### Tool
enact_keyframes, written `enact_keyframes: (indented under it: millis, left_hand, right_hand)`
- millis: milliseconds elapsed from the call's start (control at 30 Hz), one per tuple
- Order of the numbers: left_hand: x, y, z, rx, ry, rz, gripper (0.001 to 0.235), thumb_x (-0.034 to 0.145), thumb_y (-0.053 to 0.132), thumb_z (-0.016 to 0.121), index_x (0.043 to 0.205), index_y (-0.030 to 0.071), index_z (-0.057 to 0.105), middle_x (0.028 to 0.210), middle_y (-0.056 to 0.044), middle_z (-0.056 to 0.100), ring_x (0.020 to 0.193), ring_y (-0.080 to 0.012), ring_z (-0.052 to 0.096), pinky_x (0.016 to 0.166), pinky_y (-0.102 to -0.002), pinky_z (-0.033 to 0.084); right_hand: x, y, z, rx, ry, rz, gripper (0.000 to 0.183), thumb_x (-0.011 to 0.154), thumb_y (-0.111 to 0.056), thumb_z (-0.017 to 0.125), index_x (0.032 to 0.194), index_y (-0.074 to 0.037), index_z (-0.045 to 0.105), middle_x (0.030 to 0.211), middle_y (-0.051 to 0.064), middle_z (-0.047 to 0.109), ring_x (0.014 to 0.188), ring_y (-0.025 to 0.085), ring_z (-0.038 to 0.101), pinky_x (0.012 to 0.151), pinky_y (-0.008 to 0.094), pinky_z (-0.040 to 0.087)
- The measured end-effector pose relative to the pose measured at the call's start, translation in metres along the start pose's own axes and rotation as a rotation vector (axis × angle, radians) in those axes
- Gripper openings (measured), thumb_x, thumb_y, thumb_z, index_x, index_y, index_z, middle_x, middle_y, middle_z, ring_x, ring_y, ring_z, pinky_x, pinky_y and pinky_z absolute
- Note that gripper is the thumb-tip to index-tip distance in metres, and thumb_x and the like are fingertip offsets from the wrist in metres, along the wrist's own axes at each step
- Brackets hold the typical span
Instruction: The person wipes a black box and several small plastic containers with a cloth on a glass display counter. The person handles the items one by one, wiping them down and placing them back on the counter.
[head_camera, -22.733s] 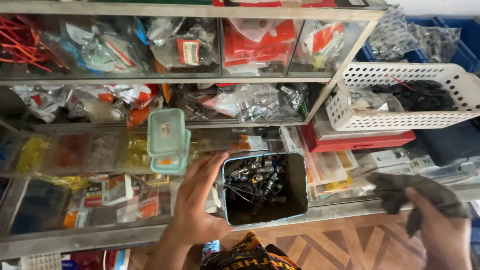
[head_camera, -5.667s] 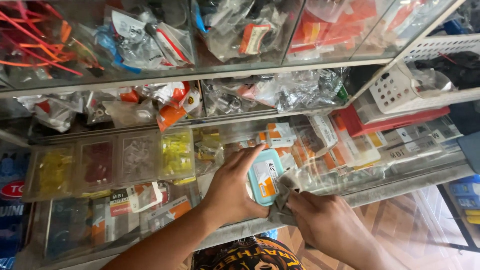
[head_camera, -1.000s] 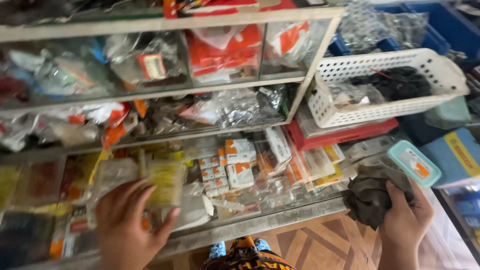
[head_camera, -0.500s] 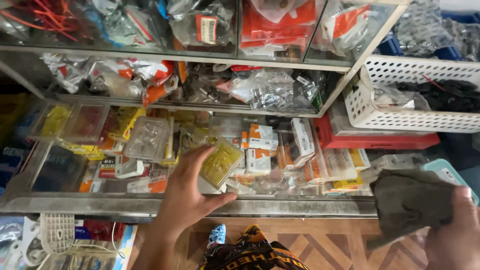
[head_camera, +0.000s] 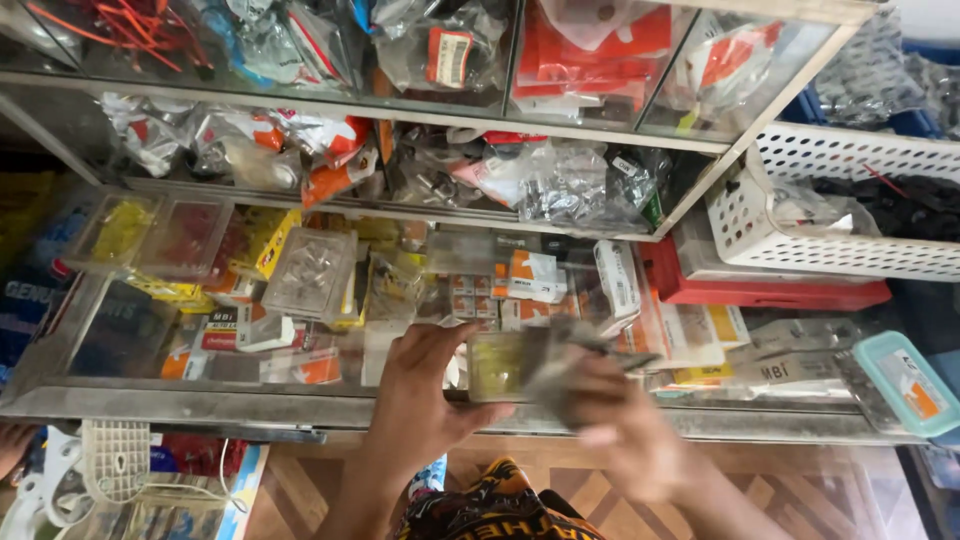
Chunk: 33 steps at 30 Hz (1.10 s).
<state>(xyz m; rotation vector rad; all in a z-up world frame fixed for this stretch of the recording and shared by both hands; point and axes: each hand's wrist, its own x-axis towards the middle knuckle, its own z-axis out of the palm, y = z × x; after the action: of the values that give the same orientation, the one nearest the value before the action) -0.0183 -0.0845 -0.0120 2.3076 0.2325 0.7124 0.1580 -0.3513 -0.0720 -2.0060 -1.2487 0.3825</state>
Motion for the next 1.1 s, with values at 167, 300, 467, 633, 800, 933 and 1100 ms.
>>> enact_keyframes:
  millis: [167, 300, 467, 633, 800, 933, 1100]
  left_hand:
    - [0.000, -0.010, 0.000, -0.113, 0.044, -0.047, 0.078, 0.053, 0.019, 0.094, 0.122, 0.000, 0.064, 0.106, -0.018, 0.070, 0.099, -0.0346, 0.067, 0.087, -0.043, 0.053]
    - [0.005, -0.017, 0.002, -0.146, 0.002, -0.094, 0.067, 0.054, 0.009, 0.086, 0.118, 0.001, 0.068, 0.104, -0.017, 0.070, 0.097, -0.0344, 0.068, 0.084, -0.042, 0.056]
    - [0.011, -0.020, -0.003, -0.119, -0.130, -0.257, 0.079, 0.046, 0.017, 0.092, 0.118, 0.001, 0.063, 0.099, -0.016, 0.068, 0.089, -0.0325, 0.068, 0.078, -0.042, 0.055]
    - [0.011, -0.023, -0.006, -0.168, -0.139, -0.188, 0.079, 0.057, 0.035, 0.098, 0.120, 0.003, 0.062, 0.104, -0.015, 0.068, 0.092, -0.0297, 0.069, 0.083, -0.041, 0.055]
    - [0.013, -0.024, -0.007, -0.192, -0.163, -0.194, 0.077, 0.059, 0.035, 0.095, 0.121, 0.004, 0.062, 0.108, -0.015, 0.068, 0.093, -0.0296, 0.068, 0.083, -0.041, 0.055]
    - [0.013, -0.029, -0.004, -0.177, -0.174, -0.175, 0.079, 0.060, 0.038, 0.095, 0.123, 0.003, 0.062, 0.110, -0.015, 0.069, 0.095, -0.0300, 0.068, 0.085, -0.042, 0.054]
    - [0.011, -0.029, 0.001, -0.179, -0.162, -0.118, 0.083, 0.061, 0.039, 0.096, 0.128, 0.003, 0.062, 0.115, -0.018, 0.070, 0.103, -0.0327, 0.069, 0.089, -0.043, 0.054]
  right_hand:
    - [0.071, -0.100, 0.004, -0.427, -0.062, -0.541, 0.040, 0.105, -0.030, 0.053, 0.118, 0.000, 0.074, 0.132, 0.019, 0.069, 0.144, 0.037, 0.047, 0.127, 0.061, 0.015]
    - [0.088, -0.122, 0.015, -0.496, -0.152, -0.599, 0.027, 0.097, -0.024, 0.060, 0.105, -0.001, 0.072, 0.130, 0.021, 0.068, 0.140, 0.039, 0.053, 0.121, 0.055, 0.021]
    - [0.075, -0.086, 0.022, -0.439, -0.032, -0.587, 0.030, 0.091, -0.018, 0.071, 0.116, -0.003, 0.074, 0.128, 0.018, 0.071, 0.130, 0.033, 0.061, 0.115, 0.050, 0.042]
    - [0.054, -0.054, -0.003, -0.349, 0.018, -0.499, 0.028, 0.086, 0.002, 0.065, 0.111, -0.007, 0.074, 0.125, 0.012, 0.075, 0.127, 0.027, 0.068, 0.110, 0.045, 0.045]
    - [0.004, 0.042, 0.007, 0.301, 0.055, 0.186, 0.028, 0.091, 0.004, 0.062, 0.115, -0.001, 0.077, 0.103, 0.009, 0.084, 0.090, 0.023, 0.078, 0.083, 0.034, 0.064]
    - [0.050, -0.036, -0.001, 0.790, -0.017, 0.035, 0.026, 0.098, 0.008, 0.042, 0.108, 0.010, 0.066, 0.109, 0.010, 0.060, 0.095, 0.021, 0.059, 0.081, 0.031, 0.050]
    - [0.094, -0.072, 0.009, 0.153, 0.040, -0.365, 0.017, 0.085, 0.005, 0.064, 0.098, -0.003, 0.071, 0.093, 0.007, 0.074, 0.092, 0.019, 0.067, 0.086, 0.032, 0.052]
